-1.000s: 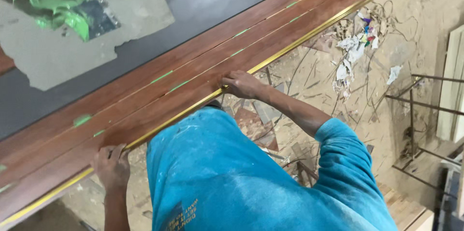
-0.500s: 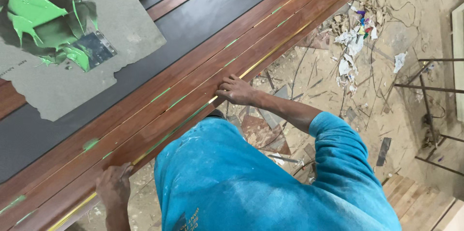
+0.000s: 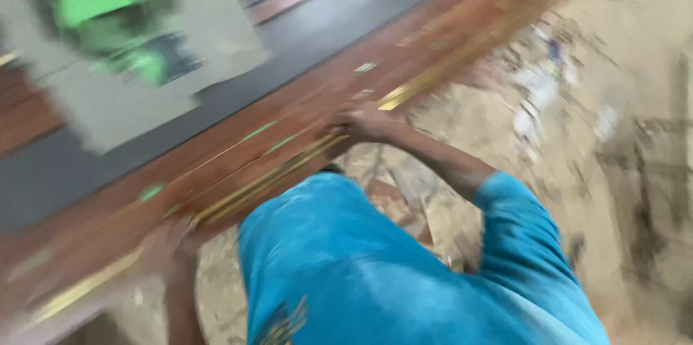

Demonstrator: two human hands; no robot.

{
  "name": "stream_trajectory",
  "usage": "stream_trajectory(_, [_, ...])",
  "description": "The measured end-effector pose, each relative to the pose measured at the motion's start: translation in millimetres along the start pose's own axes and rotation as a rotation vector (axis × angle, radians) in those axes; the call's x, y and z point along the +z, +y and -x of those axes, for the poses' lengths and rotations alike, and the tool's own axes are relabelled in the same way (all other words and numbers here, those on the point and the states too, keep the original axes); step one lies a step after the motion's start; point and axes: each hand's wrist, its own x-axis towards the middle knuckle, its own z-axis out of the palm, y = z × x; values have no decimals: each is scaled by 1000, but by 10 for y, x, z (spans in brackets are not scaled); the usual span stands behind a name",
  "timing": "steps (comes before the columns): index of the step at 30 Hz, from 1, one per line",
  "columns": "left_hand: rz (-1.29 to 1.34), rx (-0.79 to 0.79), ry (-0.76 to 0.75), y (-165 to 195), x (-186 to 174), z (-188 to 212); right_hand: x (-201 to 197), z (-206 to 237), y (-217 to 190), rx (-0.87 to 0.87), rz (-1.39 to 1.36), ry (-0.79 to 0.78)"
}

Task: The person wipes a large decorative wooden door panel lying flat in a workshop, using a green scrub pad to remove green residue marks from its grooved surface. They work around the panel, wiping different sections and grooves, then set the pad on a paper sheet on the panel.

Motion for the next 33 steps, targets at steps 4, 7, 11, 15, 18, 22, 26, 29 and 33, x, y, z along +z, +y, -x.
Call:
stream_trajectory(4, [-30,94,170,-183,164,-238,36,-275,86,442,-129,-170])
stream_trajectory(7, [-235,20,267,-225,98,-359,202,-521,153,311,110,-48])
stream_trajectory(11, [-229,-44,364,-98,-72,-515,325,-709,330,175,188,75])
stream_trajectory(15, [-257,-56,449,-54,-166,-603,333,-785,459,233,136,78])
stream_trajectory(18, [-241,-80,431,-136,-210,-594,319,-853,403,148,127,102])
stream_trajectory(22, [-196,-103,439,-210,-248,-592,282,-960,214,211,150,89])
stream_trajectory(26, [-202,-106,438,-217,-281,-635,243,-1021,122,222,143,108])
stream_trajectory(29, [-198,-115,423,-219,-313,-654,247,-1020,147,207,137,118])
stream_trajectory(33, [-173,-112,387,-207,-314,-655,256,-1027,157,312,164,82])
